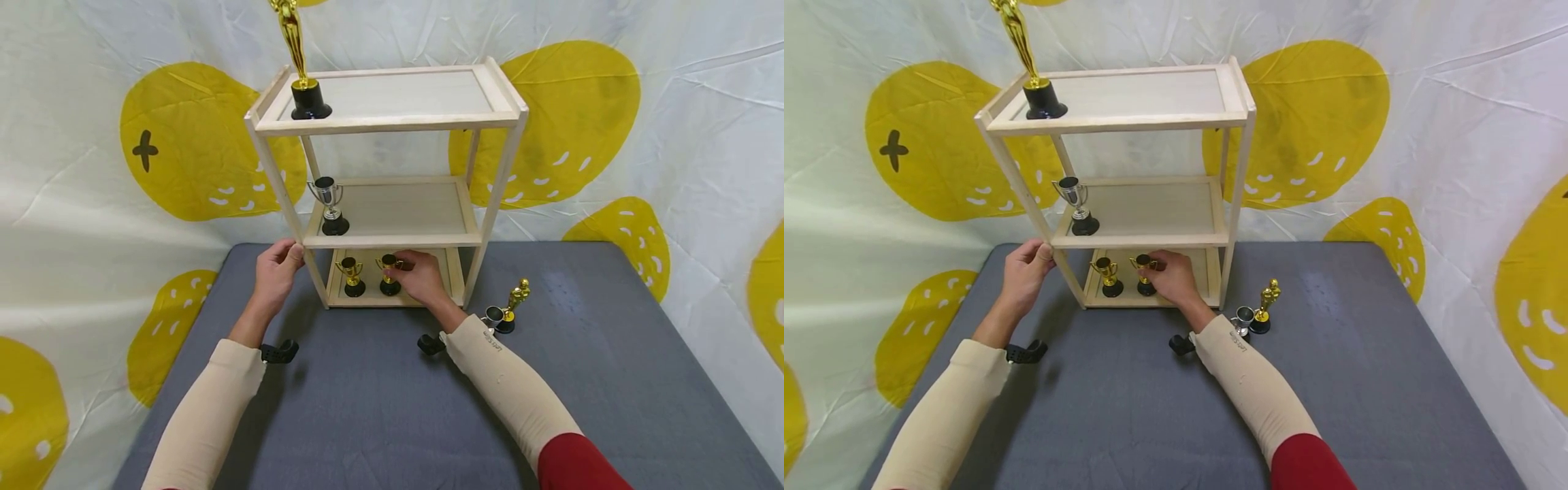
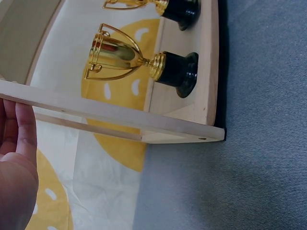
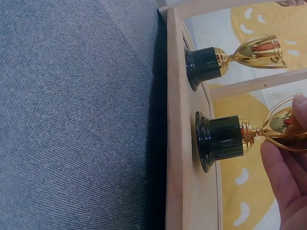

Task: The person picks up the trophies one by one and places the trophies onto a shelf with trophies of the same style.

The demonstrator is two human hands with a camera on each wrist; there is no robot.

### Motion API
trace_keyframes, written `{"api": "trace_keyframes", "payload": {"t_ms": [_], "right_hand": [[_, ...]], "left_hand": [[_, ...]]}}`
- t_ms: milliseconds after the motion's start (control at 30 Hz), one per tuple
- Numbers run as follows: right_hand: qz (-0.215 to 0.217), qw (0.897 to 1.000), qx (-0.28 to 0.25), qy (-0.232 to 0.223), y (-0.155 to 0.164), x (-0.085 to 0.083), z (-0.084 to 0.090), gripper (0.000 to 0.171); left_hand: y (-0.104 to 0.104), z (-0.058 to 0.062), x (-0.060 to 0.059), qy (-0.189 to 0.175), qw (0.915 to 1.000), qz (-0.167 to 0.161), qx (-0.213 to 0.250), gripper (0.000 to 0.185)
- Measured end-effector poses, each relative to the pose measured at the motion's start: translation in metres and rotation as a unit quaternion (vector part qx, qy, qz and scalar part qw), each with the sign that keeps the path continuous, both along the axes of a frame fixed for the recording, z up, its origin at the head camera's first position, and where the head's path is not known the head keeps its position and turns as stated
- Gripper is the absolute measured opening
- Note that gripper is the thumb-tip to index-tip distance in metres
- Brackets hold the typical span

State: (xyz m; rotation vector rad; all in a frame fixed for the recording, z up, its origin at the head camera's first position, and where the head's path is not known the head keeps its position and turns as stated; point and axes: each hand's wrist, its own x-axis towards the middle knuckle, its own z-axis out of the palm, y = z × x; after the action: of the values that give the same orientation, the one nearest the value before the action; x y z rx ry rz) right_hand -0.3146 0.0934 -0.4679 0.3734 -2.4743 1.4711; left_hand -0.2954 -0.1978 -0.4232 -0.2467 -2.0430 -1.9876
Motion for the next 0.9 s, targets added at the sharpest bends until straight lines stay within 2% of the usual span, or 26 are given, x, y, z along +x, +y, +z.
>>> {"api": "trace_keyframes", "payload": {"t_ms": [600,900], "right_hand": [[0.001,1.0,0.005,-0.022,0.0046,0.0041,-0.0017,0.036],[0.01,1.0,0.012,-0.018,0.0063,0.0064,-0.0059,0.037]], "left_hand": [[-0.0002,0.0006,0.0004,-0.002,0.9999,0.002,-0.014,0.033],[0.0003,0.0006,0.0009,-0.004,1.0,0.002,-0.005,0.029]]}}
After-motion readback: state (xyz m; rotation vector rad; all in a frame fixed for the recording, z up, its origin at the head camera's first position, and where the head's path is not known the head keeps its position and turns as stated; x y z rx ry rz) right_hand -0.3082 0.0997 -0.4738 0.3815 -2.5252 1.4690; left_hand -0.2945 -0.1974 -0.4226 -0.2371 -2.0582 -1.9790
